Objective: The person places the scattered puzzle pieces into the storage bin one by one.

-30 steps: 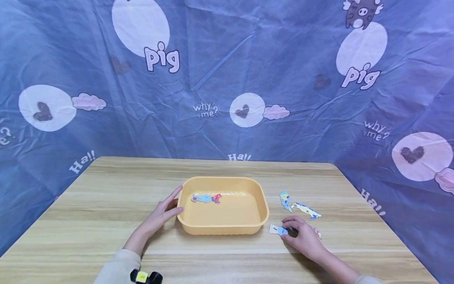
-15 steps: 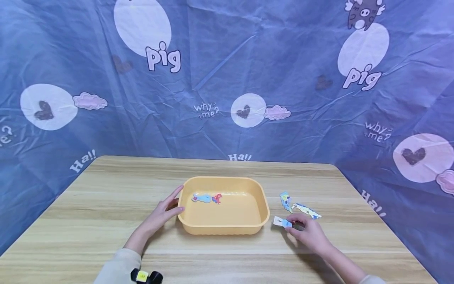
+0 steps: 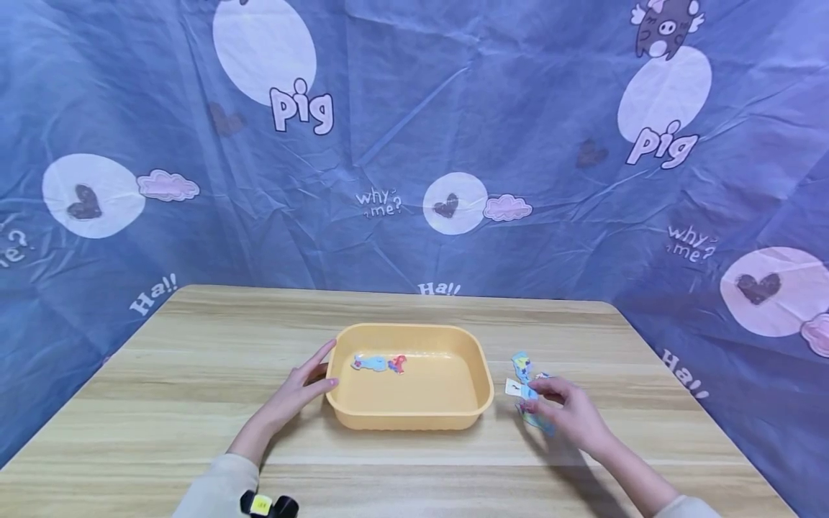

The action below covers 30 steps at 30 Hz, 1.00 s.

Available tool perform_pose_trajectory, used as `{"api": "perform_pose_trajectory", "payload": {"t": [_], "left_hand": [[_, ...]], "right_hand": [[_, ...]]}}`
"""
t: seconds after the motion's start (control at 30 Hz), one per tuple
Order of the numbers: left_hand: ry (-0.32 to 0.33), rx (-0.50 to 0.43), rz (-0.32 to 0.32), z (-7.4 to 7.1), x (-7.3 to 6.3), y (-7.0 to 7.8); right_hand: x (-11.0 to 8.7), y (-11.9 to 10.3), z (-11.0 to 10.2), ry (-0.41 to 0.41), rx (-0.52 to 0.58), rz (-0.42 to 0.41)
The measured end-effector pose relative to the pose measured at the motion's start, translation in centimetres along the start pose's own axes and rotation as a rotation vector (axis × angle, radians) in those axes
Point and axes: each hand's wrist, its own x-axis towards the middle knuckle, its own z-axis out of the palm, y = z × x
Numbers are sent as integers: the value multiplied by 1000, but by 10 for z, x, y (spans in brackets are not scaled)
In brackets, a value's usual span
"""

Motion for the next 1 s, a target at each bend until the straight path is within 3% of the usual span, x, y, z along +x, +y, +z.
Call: {"api": "perform_pose_trajectory", "payload": {"t": [0.2, 0.43, 0.77, 1.0], "left_hand": [[6, -3, -11, 1, 1, 0], [16, 0, -18, 1, 0, 1], [24, 13, -24, 1, 0, 2], [17, 10, -15, 1, -1, 2]], "right_hand": [[9, -8, -7, -9, 14, 12], [22, -17, -10, 26, 36, -53], [45, -29, -8, -26, 81, 26], [56, -38, 3, -36, 180, 57]]}}
